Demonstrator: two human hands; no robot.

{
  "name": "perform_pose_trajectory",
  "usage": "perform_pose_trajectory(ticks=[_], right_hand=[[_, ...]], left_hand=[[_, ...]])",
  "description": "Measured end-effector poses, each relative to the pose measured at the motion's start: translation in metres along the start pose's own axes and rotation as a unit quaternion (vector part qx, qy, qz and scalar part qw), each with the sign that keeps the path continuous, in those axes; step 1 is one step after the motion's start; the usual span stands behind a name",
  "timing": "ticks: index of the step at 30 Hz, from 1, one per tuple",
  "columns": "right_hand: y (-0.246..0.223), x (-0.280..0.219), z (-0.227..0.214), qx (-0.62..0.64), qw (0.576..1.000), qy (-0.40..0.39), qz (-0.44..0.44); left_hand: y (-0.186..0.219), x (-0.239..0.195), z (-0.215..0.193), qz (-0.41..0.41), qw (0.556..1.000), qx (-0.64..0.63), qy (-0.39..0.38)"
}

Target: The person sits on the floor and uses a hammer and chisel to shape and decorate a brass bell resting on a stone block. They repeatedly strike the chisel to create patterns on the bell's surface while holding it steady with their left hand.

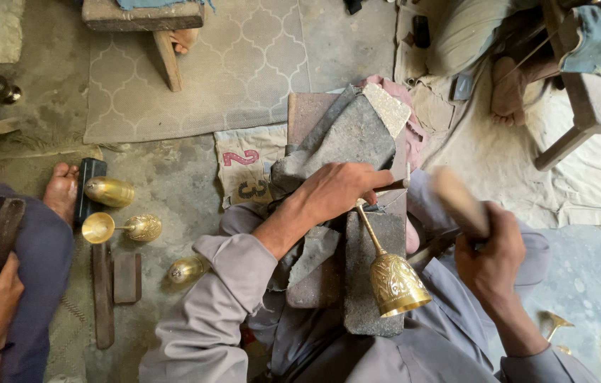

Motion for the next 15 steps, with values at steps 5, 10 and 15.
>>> perform_pose_trajectory(ticks=[5,10,15], right_hand=[[-0.029,0.003,-0.017,-0.112,0.991,0.025,-0.066],[-0.023,0.016,-0.026,-0.118,0.992,-0.007,-0.032],[-0.009,0.032,-0.029,-0.089,0.995,-0.037,0.017]], left_hand=[[-0.002,-0.018,0.012,0.041,0.996,0.017,0.078],[-0.025,-0.035,-0.006,0.013,0.975,-0.05,0.218],[-0.027,-0.026,0.0,-0.034,0.984,-0.052,0.168]])
Point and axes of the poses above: each hand's wrist, its own x-axis towards the middle knuckle, its own z-axis out of the palm, y = z × x, the point moved 10 cm from there along x, towards the middle knuckle, and after that the axes turned 10 degrees about -y, right-handed, at the moved point
